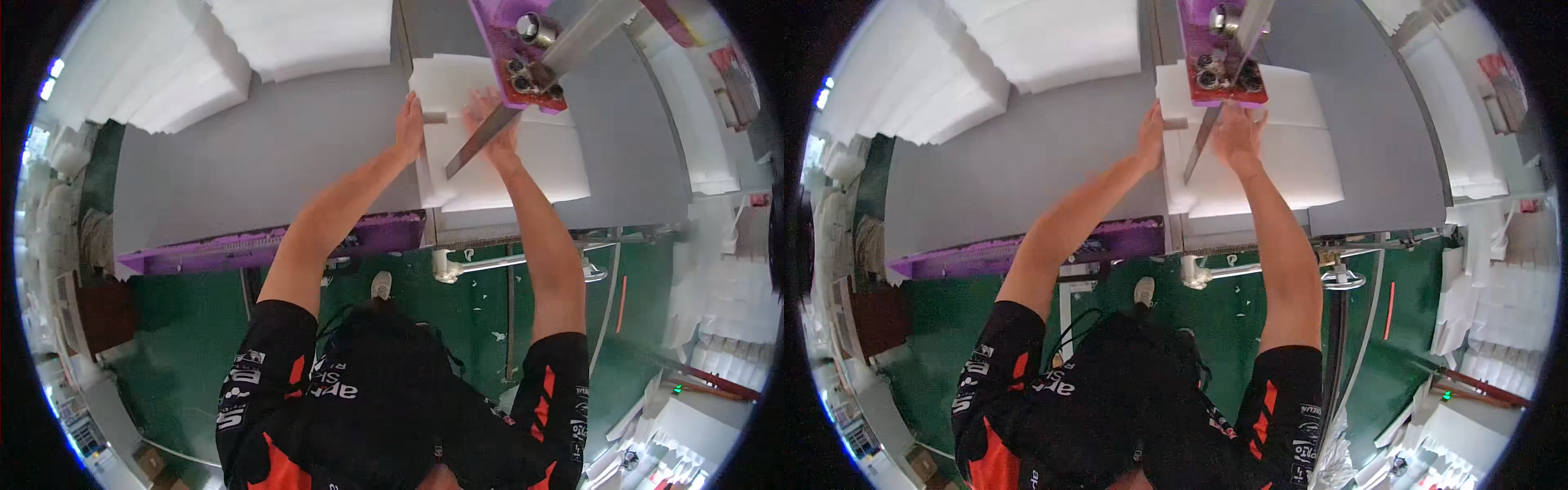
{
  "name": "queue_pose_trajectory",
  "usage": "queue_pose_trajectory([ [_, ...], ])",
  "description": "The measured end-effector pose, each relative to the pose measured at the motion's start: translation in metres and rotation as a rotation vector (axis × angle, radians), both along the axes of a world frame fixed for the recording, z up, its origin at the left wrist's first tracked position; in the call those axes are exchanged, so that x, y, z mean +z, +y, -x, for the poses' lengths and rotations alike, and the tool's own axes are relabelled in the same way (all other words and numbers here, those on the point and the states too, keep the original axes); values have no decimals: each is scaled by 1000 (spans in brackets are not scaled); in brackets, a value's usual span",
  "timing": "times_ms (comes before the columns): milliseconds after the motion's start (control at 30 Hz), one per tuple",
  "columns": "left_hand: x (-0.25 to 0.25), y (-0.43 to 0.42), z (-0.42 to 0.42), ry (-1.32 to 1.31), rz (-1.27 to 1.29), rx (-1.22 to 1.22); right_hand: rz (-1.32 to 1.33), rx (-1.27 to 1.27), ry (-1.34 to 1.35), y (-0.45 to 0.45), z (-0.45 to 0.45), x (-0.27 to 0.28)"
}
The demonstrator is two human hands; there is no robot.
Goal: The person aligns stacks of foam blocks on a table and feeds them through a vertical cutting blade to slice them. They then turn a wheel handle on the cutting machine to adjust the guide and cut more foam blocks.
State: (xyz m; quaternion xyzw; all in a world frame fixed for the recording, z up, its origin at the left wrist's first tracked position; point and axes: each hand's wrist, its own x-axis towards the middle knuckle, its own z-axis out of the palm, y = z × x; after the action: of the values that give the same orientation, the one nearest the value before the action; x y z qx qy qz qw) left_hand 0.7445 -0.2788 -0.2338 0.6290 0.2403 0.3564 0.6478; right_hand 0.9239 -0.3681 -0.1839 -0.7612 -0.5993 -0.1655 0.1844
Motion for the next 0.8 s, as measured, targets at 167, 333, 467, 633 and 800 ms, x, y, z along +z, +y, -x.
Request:
queue_pose_trajectory([
  [167, -17, 16, 81, 75, -108, 15, 15, -91, -172, 21, -22, -32],
  [333, 66, -19, 182, 867, -156, -457, -68, -26, 12, 26, -14, -21],
  [467, 55, -36, 210, 999, -193, -536, -194, -104, -193, 22, -12, -22],
  [633, 75, -46, 209, 1059, -241, -561, -138, -85, -93, 13, 0, -7],
  [800, 73, -43, 208, 1103, -261, -612, -137, -43, -72, 16, -8, -12],
])
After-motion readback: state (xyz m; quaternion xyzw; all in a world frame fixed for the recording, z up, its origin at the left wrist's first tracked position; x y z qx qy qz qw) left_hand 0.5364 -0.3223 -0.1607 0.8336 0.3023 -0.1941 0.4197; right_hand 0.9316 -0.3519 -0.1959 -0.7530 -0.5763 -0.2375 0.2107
